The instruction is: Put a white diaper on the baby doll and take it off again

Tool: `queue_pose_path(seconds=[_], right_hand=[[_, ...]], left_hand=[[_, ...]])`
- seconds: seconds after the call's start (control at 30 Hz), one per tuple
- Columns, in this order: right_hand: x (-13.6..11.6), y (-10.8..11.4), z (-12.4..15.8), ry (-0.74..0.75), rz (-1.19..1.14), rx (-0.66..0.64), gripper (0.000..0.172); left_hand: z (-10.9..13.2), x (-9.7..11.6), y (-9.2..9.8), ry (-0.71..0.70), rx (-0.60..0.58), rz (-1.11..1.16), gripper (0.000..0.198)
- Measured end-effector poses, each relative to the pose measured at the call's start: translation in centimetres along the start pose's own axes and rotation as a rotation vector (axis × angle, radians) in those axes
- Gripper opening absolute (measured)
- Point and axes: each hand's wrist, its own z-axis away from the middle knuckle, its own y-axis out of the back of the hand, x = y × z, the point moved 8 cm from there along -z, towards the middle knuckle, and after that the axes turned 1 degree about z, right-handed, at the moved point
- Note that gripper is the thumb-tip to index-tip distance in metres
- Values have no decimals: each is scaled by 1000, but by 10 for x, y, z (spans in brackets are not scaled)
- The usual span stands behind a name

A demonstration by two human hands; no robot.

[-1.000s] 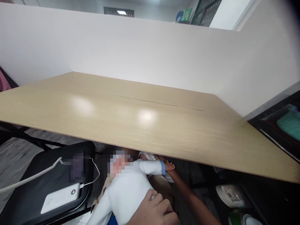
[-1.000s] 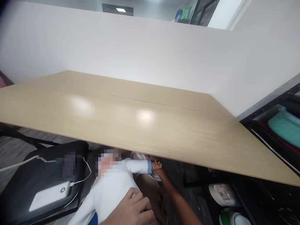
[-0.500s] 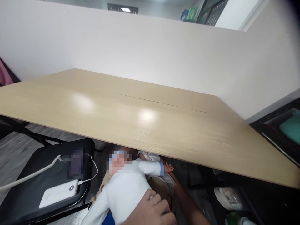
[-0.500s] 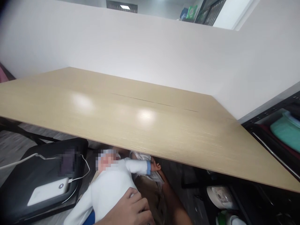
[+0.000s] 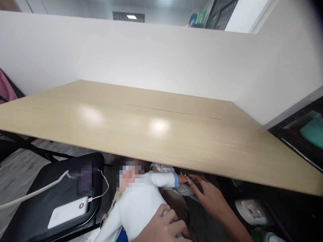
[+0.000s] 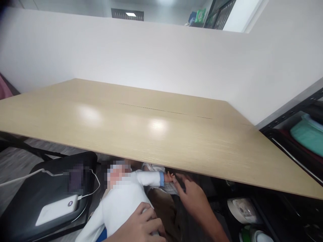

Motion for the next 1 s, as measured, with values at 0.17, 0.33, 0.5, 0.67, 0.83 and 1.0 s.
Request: queue_pose_path(seconds=[0.17,0.33,0.5,0.67,0.83,1.0], right_hand=[[-74,-6,48,256,181,-14,50],[-120,-50,9,348,307,-231,66],[-135,-74,-19,332,310,-368,60],[-153,-70,-7,351,291,-347,50],[-168,-65,4,366,302,-320,24],[-179,-50,10,393,200,-283,19]], left_hand=[[0,3,2,-21,-12,-3,11],[-3,3,8,-55,11,-1,9],[28,-3,44,22,38,15,12],[123,-44,106,622,76,13,18],[243,-86,98,1327,187,277,53],[286,-96,71,1492,-14,538,86]])
